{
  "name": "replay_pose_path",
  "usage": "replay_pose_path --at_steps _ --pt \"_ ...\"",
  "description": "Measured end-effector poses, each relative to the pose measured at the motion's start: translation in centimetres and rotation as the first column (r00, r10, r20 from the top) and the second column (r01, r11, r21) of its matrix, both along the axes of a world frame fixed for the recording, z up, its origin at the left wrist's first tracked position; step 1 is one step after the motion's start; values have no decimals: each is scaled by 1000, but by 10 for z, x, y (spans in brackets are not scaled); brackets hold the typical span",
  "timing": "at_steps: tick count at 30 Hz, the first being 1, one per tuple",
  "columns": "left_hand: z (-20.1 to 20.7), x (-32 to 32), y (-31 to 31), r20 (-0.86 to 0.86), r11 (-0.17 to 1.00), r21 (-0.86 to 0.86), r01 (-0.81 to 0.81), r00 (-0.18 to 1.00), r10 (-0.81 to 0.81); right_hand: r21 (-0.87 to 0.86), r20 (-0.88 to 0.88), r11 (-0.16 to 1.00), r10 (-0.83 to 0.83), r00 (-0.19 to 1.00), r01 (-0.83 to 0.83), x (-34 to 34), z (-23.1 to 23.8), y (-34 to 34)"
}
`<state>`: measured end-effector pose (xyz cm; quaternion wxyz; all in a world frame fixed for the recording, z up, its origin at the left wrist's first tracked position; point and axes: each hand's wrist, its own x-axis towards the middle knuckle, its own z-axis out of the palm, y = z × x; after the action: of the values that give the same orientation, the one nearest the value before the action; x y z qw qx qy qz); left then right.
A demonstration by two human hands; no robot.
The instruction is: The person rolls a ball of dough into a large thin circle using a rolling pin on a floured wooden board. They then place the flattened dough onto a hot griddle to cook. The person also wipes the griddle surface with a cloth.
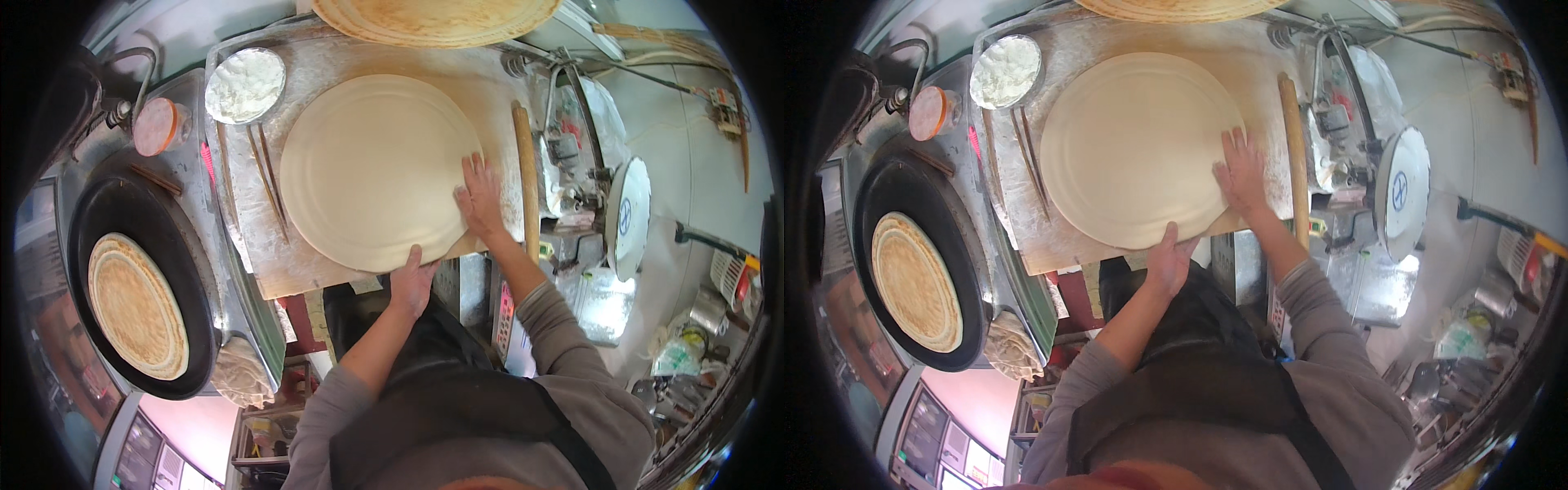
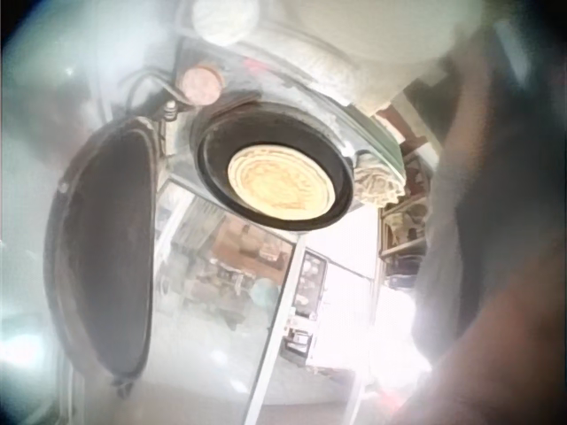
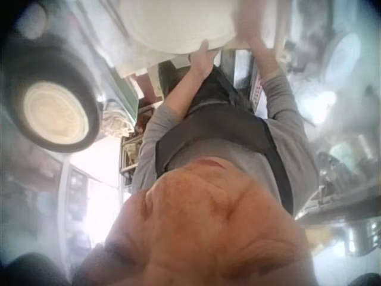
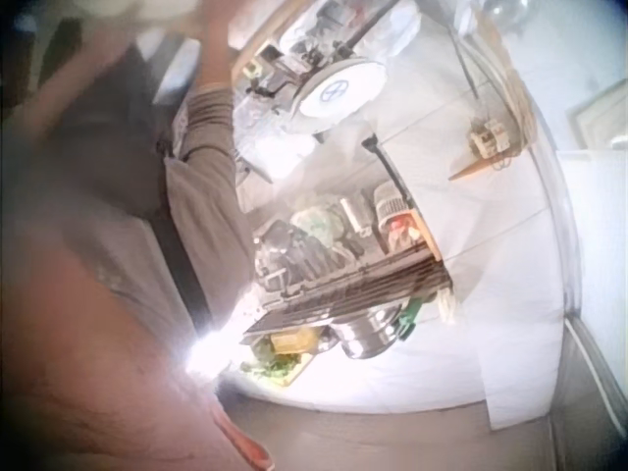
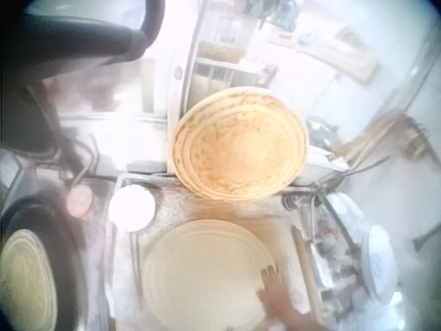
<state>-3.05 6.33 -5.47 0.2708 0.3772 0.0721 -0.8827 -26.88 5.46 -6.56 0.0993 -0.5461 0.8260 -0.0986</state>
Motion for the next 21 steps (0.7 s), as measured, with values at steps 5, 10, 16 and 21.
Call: replay_pose_path --at_steps 5,10,16,21 --pt "-5 13 -4 11 988 -46 144 990 -144 47 -1 968 -247 969 246 103 -7 74" --pt "31 85 -64 132 995 19 101 986 -102 -94 148 815 -556 818 571 83 -1 47" --pt "-5 109 -255 339 895 -185 405 881 -329 -10 904 497 -367 220 868 88 15 23" --pt "18 58 -301 867 492 -318 811 459 -197 31 894 445 -413 174 895 121 27 7"
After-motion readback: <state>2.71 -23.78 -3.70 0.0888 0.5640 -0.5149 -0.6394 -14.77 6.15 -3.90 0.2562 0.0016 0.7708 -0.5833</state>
